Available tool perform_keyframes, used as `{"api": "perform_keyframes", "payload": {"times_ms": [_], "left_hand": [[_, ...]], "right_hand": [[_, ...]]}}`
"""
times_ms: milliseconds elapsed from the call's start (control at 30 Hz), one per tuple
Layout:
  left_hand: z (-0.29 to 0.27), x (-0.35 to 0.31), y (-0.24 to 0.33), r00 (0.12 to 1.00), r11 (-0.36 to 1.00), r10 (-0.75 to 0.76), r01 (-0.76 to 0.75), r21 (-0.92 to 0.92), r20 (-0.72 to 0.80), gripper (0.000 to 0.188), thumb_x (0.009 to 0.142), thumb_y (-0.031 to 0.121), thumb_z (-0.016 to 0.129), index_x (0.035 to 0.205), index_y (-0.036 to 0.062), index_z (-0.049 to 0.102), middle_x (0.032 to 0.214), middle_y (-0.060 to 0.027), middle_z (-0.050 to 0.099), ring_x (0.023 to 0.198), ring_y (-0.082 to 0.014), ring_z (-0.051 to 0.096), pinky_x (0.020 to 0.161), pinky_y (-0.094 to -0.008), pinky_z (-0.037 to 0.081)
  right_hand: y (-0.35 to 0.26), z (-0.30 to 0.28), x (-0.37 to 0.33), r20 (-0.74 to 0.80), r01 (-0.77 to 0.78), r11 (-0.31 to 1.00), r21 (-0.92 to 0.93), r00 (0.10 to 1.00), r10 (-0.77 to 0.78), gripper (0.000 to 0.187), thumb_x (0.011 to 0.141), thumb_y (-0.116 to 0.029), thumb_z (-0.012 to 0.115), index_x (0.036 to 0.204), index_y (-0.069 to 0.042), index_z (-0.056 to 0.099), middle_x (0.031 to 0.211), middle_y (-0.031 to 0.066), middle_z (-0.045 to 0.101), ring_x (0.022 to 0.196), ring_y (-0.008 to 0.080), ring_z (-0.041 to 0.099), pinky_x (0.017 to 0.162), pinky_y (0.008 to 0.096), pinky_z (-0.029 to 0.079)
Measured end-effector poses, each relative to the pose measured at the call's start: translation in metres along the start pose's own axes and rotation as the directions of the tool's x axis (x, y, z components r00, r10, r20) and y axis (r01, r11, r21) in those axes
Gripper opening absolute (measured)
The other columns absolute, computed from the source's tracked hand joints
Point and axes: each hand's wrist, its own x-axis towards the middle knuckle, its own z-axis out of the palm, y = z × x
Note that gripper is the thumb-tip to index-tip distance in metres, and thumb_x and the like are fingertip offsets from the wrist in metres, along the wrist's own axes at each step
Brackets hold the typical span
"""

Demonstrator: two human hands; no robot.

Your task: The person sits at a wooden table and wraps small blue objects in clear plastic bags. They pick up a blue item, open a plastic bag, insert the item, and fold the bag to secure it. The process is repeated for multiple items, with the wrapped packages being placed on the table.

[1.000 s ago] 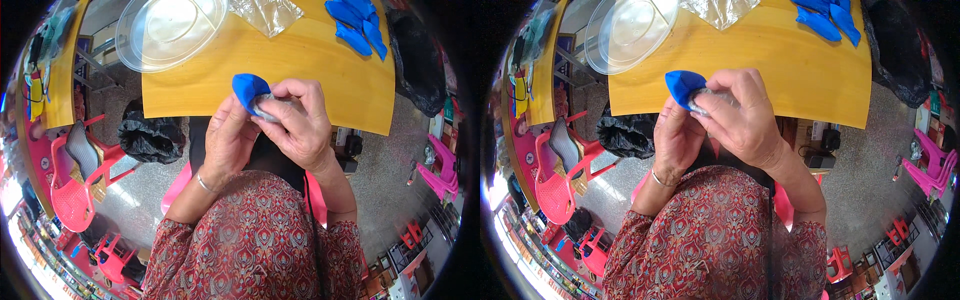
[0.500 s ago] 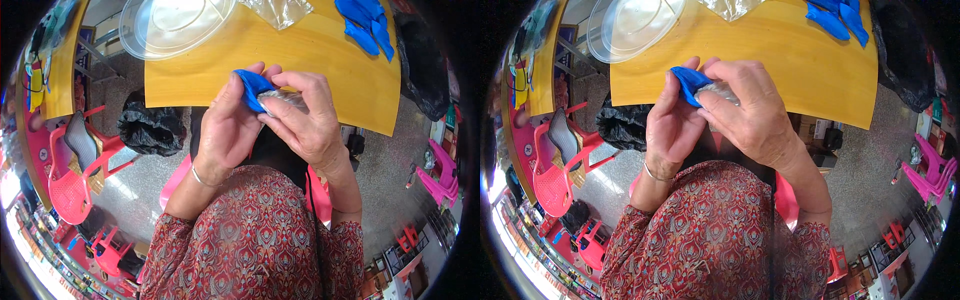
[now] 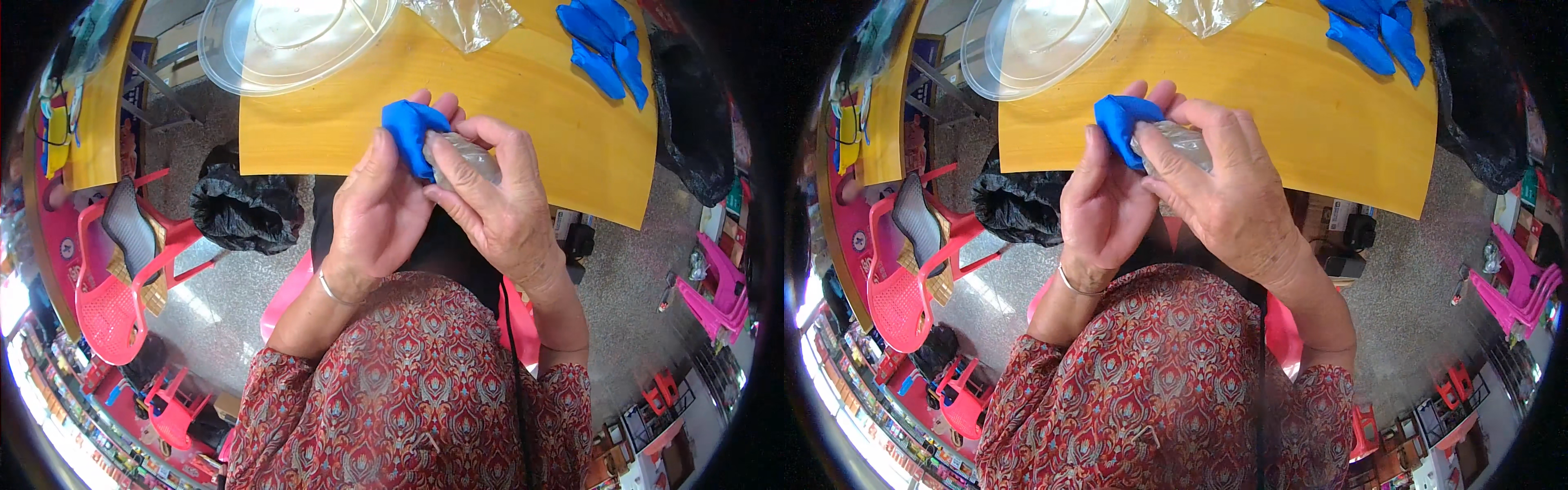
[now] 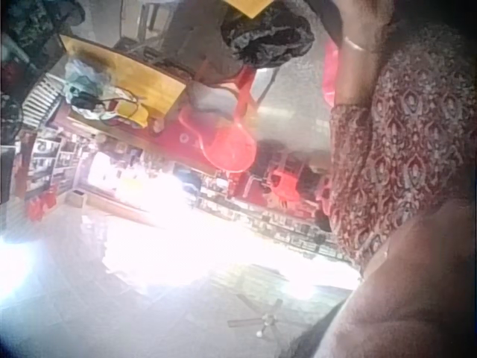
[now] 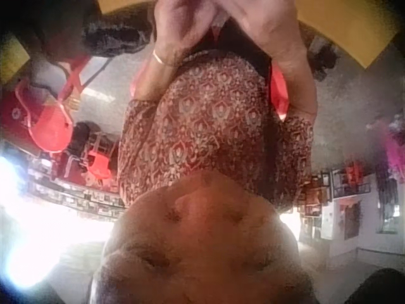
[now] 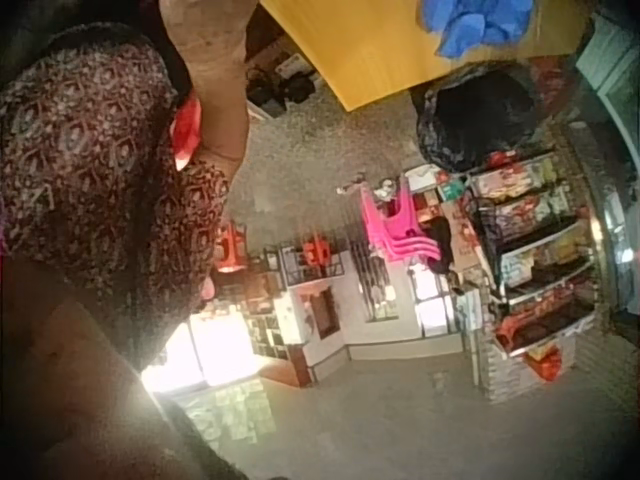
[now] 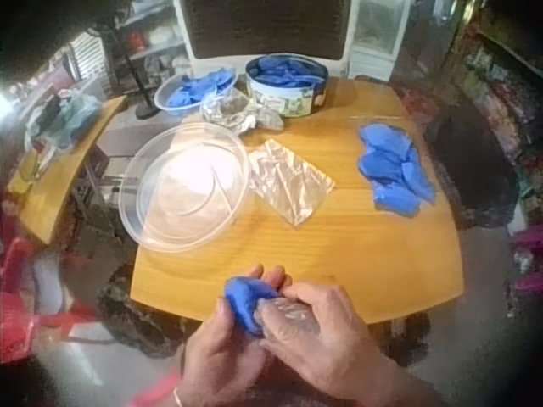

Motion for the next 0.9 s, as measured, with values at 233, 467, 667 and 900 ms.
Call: {"api": "perform_keyframes", "payload": {"times_ms": [233,467,667,900], "left_hand": [[-0.008,-0.003,-0.003,0.999,0.997,-0.035,0.034,0.063,0.008,0.051,0.100,0.033,0.045,0.139,0.0010,0.037,0.142,-0.0162,0.043,0.133,-0.0289,0.039,0.112,-0.0449,0.031],[-0.012,0.000,-0.006,0.999,0.996,-0.031,0.029,-0.086,-0.023,0.050,0.100,0.033,0.045,0.139,0.0028,0.038,0.141,-0.0179,0.044,0.135,-0.0306,0.037,0.113,-0.0458,0.030],[-0.007,-0.001,-0.005,1.000,1.000,0.008,-0.008,-0.007,0.008,0.051,0.100,0.032,0.047,0.139,0.0008,0.038,0.142,-0.0164,0.043,0.134,-0.0291,0.038,0.113,-0.0438,0.029],[-0.005,-0.004,-0.005,0.999,0.974,-0.037,0.044,0.224,-0.035,0.043,0.099,0.019,0.050,0.136,-0.0016,0.043,0.133,-0.0120,0.053,0.122,-0.0216,0.051,0.105,-0.0368,0.040]], "right_hand": [[0.001,0.005,-0.003,-0.075,-0.048,0.995,0.082,0.996,0.054,0.053,0.072,-0.014,0.079,0.122,-0.006,0.063,0.106,0.0119,0.054,0.092,0.0254,0.056,0.073,0.0344,0.049],[-0.001,0.005,-0.009,-0.020,-0.053,0.988,0.143,0.998,0.057,0.045,0.074,-0.012,0.076,0.116,-0.005,0.064,0.099,0.0109,0.052,0.087,0.0243,0.056,0.072,0.0336,0.049],[0.000,0.000,-0.002,0.007,-0.051,0.996,0.070,0.999,0.051,0.042,0.075,-0.015,0.074,0.115,-0.005,0.063,0.098,0.0127,0.052,0.088,0.0287,0.055,0.075,0.0385,0.049],[-0.001,0.005,-0.008,0.018,-0.208,0.967,0.149,0.978,0.207,0.045,0.081,-0.016,0.071,0.122,0.000,0.059,0.099,0.0146,0.053,0.089,0.0292,0.055,0.077,0.0370,0.048]]}}
